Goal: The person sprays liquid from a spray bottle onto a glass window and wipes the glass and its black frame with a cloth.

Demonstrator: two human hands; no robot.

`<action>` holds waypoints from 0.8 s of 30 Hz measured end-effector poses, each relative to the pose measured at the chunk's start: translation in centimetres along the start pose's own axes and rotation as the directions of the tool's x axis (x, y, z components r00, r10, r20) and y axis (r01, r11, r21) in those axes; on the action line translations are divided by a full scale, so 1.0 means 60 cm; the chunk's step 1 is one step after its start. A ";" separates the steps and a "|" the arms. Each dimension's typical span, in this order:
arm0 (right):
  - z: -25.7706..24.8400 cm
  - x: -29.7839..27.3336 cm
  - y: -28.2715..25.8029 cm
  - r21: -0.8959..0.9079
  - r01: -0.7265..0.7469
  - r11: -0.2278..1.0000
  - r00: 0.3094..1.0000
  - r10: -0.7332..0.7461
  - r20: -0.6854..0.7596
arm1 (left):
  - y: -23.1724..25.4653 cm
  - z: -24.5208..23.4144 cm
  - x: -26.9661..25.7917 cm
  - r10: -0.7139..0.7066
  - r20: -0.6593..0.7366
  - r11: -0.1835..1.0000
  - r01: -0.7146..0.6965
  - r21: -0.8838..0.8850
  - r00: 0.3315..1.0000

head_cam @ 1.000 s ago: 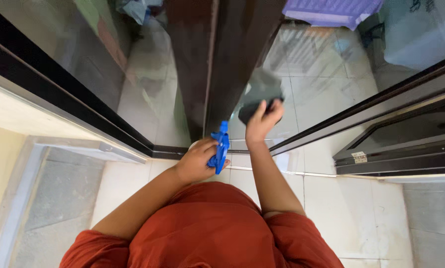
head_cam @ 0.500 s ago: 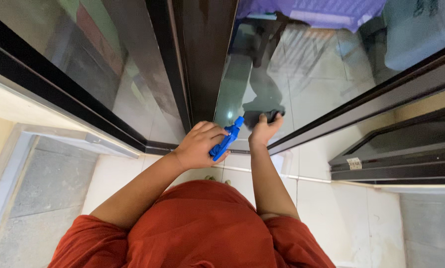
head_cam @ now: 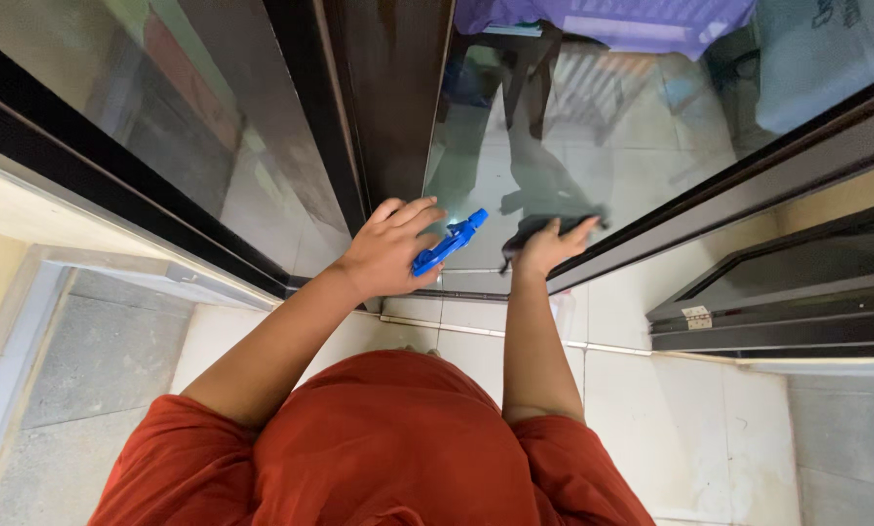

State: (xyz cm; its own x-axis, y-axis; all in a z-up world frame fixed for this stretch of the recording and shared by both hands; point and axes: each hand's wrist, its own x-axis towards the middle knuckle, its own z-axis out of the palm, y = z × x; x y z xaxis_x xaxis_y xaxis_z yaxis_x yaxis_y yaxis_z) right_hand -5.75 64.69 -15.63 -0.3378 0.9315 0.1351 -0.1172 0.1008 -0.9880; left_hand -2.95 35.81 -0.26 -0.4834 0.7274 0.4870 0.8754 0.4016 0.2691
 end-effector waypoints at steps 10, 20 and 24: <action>0.048 0.004 -0.265 -0.042 0.819 0.573 0.562 -0.784 0.263 | -0.033 0.015 0.035 -0.087 0.247 0.969 0.024 0.246 0.965; -0.020 0.142 0.006 -0.145 0.449 0.882 0.888 -0.459 -0.043 | -0.061 0.038 0.045 -0.032 0.259 0.892 -0.090 0.444 0.965; -0.049 0.174 -0.051 0.408 0.008 0.913 1.000 -0.013 0.010 | -0.065 0.047 0.045 -0.022 0.263 0.858 -0.117 0.501 0.965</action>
State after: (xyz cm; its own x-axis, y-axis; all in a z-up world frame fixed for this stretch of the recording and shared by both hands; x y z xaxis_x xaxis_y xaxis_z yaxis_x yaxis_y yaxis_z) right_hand -6.15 75.16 -11.39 -0.3456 0.9265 0.1487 -0.4905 -0.0433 -0.8704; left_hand -7.67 37.75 -2.33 -0.4855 0.8390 0.2458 0.8072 0.5381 -0.2425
